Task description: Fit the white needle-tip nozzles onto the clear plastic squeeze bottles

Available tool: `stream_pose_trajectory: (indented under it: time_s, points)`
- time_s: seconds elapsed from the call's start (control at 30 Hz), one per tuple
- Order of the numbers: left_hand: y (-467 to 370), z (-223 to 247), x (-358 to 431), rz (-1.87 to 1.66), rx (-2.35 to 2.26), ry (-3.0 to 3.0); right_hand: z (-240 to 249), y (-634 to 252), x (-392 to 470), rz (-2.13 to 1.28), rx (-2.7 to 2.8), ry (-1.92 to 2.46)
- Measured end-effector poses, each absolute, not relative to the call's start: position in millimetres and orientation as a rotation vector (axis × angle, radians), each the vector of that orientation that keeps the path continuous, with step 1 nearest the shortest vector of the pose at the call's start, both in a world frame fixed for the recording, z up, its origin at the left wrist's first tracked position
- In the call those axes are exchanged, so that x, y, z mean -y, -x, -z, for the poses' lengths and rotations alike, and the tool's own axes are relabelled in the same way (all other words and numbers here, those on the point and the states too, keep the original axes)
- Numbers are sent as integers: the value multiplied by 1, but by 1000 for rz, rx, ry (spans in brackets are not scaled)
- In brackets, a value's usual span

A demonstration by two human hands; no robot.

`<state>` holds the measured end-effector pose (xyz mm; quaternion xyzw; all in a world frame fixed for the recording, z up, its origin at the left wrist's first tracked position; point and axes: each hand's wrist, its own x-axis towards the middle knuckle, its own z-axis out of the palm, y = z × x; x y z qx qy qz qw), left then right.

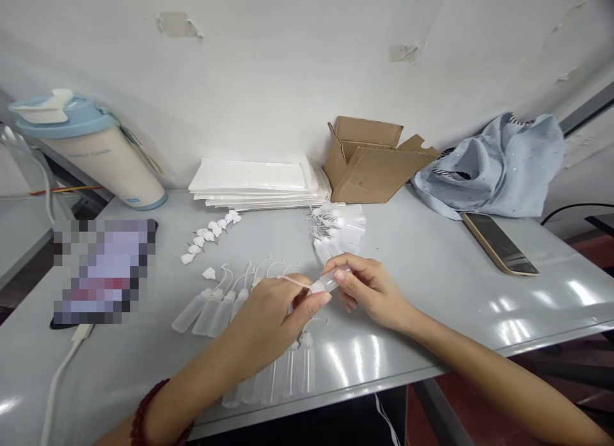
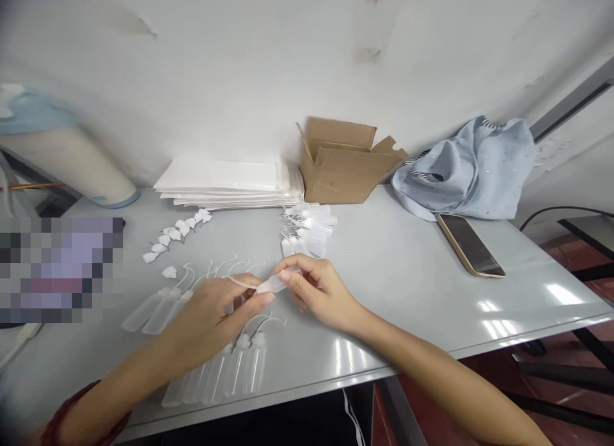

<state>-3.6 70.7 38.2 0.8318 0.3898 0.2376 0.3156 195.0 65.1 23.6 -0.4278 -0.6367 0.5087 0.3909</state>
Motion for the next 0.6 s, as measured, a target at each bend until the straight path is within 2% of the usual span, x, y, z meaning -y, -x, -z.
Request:
stream_pose_trajectory:
  time_s: [0.1,0.3,0.43,0.6]
  points:
    - [4,-48,-70,-441,-983,-1828,-26,-195,-64,-1161,1727,1016]
    - [5,-49,-68,-433,-969,-1530,-25,-195,-63,-948,1908,909]
    - [3,-47,-68,-462,-990,-1677,-24,-195,-62,-854,1992,923]
    - [6,-41,-70,-641,-879,-2193,-29,-197,-60,-976,2023,997]
